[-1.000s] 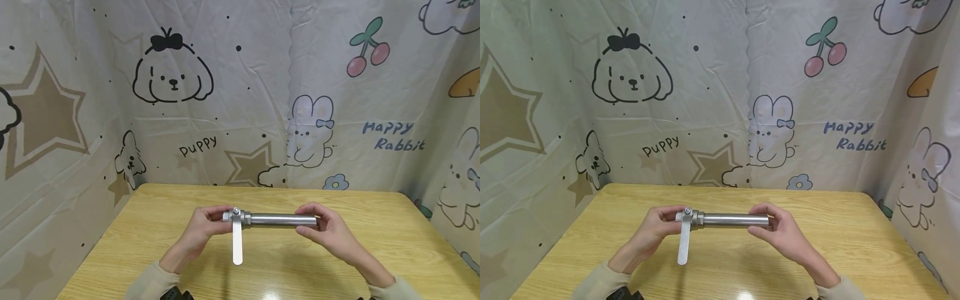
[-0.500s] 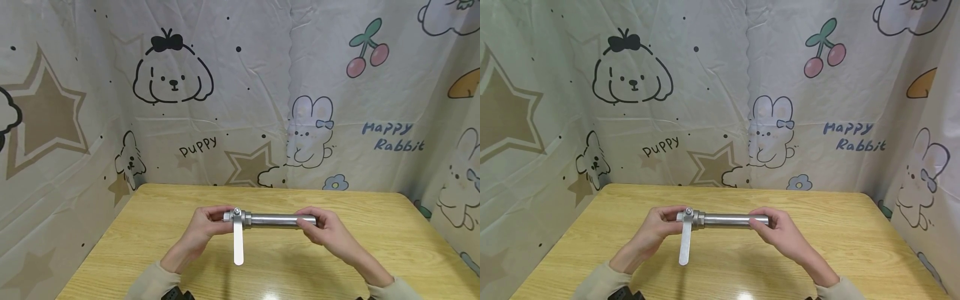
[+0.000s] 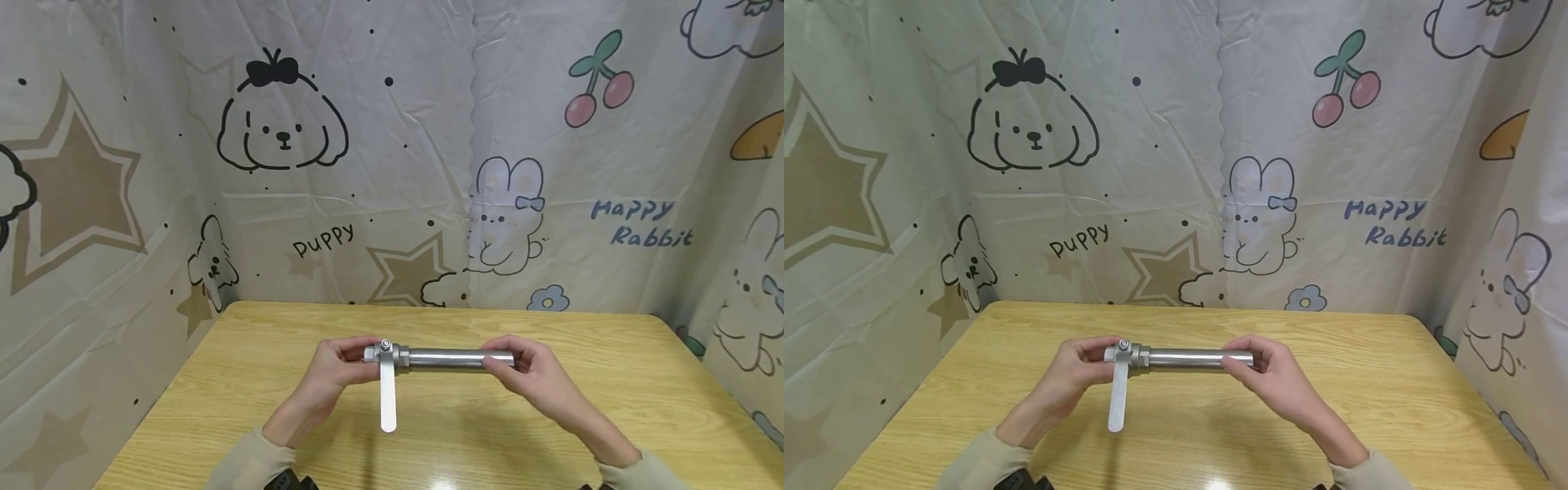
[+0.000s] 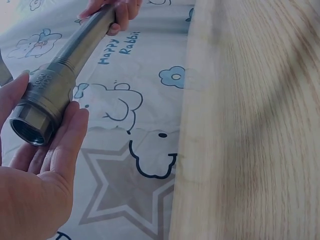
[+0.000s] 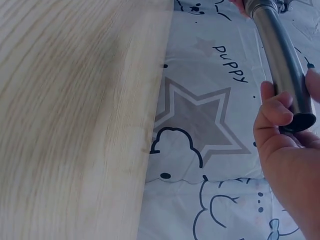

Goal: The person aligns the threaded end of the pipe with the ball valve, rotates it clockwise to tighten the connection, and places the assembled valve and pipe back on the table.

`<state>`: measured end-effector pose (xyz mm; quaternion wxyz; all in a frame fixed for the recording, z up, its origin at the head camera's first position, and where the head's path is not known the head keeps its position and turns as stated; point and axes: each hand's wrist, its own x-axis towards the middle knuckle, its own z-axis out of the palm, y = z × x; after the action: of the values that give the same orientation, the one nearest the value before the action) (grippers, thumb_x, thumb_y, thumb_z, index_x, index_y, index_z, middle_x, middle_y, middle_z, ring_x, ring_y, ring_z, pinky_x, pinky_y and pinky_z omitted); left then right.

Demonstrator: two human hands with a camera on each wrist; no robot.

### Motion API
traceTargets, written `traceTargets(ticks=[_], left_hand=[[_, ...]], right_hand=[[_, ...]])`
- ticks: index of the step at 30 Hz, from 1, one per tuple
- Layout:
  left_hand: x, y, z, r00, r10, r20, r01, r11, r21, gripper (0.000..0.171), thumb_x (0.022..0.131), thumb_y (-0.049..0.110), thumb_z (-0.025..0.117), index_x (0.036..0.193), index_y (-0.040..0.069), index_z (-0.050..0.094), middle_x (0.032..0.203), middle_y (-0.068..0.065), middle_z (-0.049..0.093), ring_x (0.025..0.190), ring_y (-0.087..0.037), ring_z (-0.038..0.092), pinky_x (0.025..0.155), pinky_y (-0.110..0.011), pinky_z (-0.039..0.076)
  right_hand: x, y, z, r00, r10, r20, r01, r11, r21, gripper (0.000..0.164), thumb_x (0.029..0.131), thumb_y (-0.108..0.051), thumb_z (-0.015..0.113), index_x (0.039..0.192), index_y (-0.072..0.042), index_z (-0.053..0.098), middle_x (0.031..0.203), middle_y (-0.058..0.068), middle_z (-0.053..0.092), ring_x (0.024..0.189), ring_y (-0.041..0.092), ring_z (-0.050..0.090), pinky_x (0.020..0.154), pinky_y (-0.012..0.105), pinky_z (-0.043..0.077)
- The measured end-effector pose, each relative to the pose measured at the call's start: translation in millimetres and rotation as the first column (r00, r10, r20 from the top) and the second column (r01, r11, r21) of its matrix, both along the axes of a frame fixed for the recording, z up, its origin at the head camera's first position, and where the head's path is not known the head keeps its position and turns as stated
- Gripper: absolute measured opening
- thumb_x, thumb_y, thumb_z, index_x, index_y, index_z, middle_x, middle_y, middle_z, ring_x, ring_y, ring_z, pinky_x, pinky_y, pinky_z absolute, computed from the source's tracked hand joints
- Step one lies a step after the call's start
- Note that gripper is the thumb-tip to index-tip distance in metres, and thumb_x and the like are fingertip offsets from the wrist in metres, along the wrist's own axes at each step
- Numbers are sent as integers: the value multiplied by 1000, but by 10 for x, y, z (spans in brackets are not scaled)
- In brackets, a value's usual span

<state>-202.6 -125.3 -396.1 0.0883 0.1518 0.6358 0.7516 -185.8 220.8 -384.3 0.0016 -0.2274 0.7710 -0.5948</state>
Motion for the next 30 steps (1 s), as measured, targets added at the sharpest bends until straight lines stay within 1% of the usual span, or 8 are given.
traceTargets(ticks=[3,5,9,12,15,18,24,30], left_hand=[[-2,8,4,1000,-5,0,5,1000,-4,47,86,-4,80,130,-14,66,111,-13,77,102,-21,73,92,-37,60],[-6,13,5,1000,-8,1,8,1000,-7,47,86,-4,80,130,-14,66,112,-13,77,102,-21,73,93,-37,60],[-11,18,4,1000,-9,-1,9,1000,-12,47,86,-3,80,130,-12,67,112,-12,77,102,-21,73,93,-37,60],[-10,15,4,1000,0,-1,0,1000,-13,45,85,-2,81,128,-9,70,111,-11,78,103,-21,73,93,-37,59],[-14,13,4,1000,7,2,-7,1000,-16,44,85,-2,82,127,-7,71,111,-10,78,104,-22,73,94,-38,59],[-20,14,2,1000,2,5,-2,1000,-15,45,85,-2,81,128,-9,70,112,-12,78,104,-22,73,94,-39,59],[-25,15,9,1000,1,4,-1,1000,-9,46,86,-4,80,129,-13,67,113,-14,77,102,-22,73,94,-40,60],[-32,16,7,1000,-9,-5,9,1000,0,45,85,-5,80,128,-14,67,111,-12,78,102,-21,73,93,-38,60]], right_hand=[[1,0,-21,998,56,-30,-57,997,-43,29,98,-2,74,126,1,66,120,18,63,93,15,70,73,28,61],[-1,5,-35,995,86,-57,-89,994,-66,34,96,3,74,127,1,64,126,20,61,100,18,70,77,30,62],[-13,2,-19,998,31,-61,-32,999,-6,24,99,-5,73,123,-5,69,111,16,65,77,11,62,61,27,54],[-15,-12,3,1000,-17,-25,18,999,50,22,100,-13,74,122,-8,72,107,15,68,72,11,57,57,27,50],[-9,-19,0,1000,12,-14,-12,1000,15,32,98,-9,76,129,-5,67,119,18,65,88,15,67,70,28,59],[-6,-18,-10,998,54,-35,-55,998,-30,41,95,0,76,133,1,61,128,22,60,100,21,71,78,33,63],[-13,-18,3,1000,-7,-24,8,999,41,28,100,-11,74,127,-6,71,115,17,67,84,15,64,66,27,55],[-15,-18,-7,998,49,-36,-50,999,-10,42,96,-2,77,135,-3,62,126,22,59,97,22,71,74,31,61]])
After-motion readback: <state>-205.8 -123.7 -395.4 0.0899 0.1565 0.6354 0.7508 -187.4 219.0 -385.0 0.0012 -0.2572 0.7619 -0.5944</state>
